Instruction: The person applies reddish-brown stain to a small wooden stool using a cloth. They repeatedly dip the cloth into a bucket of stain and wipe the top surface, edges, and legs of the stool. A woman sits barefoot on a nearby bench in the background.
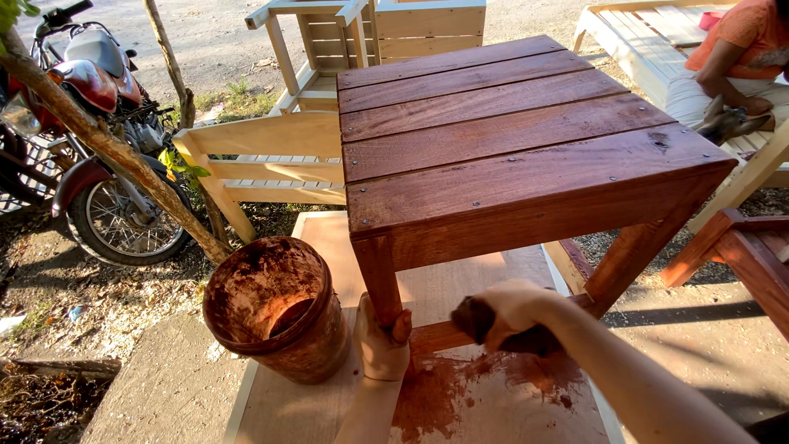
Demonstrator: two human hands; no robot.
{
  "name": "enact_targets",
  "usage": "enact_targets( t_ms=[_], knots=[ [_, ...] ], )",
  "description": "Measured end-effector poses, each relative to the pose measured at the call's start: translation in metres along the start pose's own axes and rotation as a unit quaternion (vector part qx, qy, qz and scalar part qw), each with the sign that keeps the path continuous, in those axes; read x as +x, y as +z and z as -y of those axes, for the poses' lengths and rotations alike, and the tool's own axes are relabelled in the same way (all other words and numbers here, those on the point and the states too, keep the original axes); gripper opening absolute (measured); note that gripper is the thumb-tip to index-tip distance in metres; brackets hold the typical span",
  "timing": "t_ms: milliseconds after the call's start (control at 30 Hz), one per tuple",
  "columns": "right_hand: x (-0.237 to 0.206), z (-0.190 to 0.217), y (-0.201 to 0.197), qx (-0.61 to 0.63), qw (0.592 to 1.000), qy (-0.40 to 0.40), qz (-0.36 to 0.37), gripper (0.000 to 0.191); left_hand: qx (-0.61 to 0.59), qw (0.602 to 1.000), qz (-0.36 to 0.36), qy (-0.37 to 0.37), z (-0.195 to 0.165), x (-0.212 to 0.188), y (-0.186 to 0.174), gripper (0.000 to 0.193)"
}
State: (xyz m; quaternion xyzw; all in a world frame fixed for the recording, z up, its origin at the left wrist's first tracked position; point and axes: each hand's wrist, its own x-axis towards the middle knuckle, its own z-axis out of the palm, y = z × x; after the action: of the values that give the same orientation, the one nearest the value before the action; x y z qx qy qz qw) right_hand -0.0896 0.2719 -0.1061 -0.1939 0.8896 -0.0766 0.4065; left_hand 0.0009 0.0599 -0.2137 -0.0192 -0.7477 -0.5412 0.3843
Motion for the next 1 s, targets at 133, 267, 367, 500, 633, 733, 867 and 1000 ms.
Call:
enact_targets(
  t_ms=[133, 267, 367, 500, 633, 733, 867, 1000],
  knots=[
    [0.034, 0.054, 0.014, 0.029, 0.996, -0.056, 0.059, 0.054, 0.009, 0.999, 0.004, 0.039, 0.001, 0.000, -0.001, 0.035],
    [0.055, 0.081, 0.014, 0.008, 0.965, -0.246, 0.092, 0.050, 0.014, 0.991, -0.010, 0.130, 0.002, 0.003, -0.004, 0.053],
    [0.048, 0.076, 0.021, -0.051, 0.978, -0.201, 0.005, 0.040, 0.027, 0.998, 0.016, 0.048, 0.002, 0.002, -0.006, 0.044],
    [0.034, 0.066, 0.044, -0.143, 0.971, -0.147, -0.120, 0.046, 0.049, 0.998, 0.008, 0.026, -0.001, 0.000, -0.007, 0.045],
    [0.025, 0.058, 0.066, -0.161, 0.915, -0.210, -0.305, 0.028, 0.047, 0.999, 0.001, 0.015, -0.004, 0.000, -0.007, 0.048],
    [0.020, 0.057, 0.063, -0.160, 0.920, -0.209, -0.290, 0.059, 0.053, 0.998, 0.006, 0.017, -0.005, 0.002, -0.008, 0.048],
    [0.009, 0.052, 0.040, -0.175, 0.961, -0.147, -0.155, 0.084, 0.032, 0.999, 0.030, 0.020, -0.007, 0.004, -0.013, 0.038],
    [0.000, 0.025, 0.015, -0.118, 0.988, -0.069, -0.072, 0.086, 0.048, 0.998, 0.050, 0.004, -0.008, 0.006, -0.016, 0.036]
  ],
)
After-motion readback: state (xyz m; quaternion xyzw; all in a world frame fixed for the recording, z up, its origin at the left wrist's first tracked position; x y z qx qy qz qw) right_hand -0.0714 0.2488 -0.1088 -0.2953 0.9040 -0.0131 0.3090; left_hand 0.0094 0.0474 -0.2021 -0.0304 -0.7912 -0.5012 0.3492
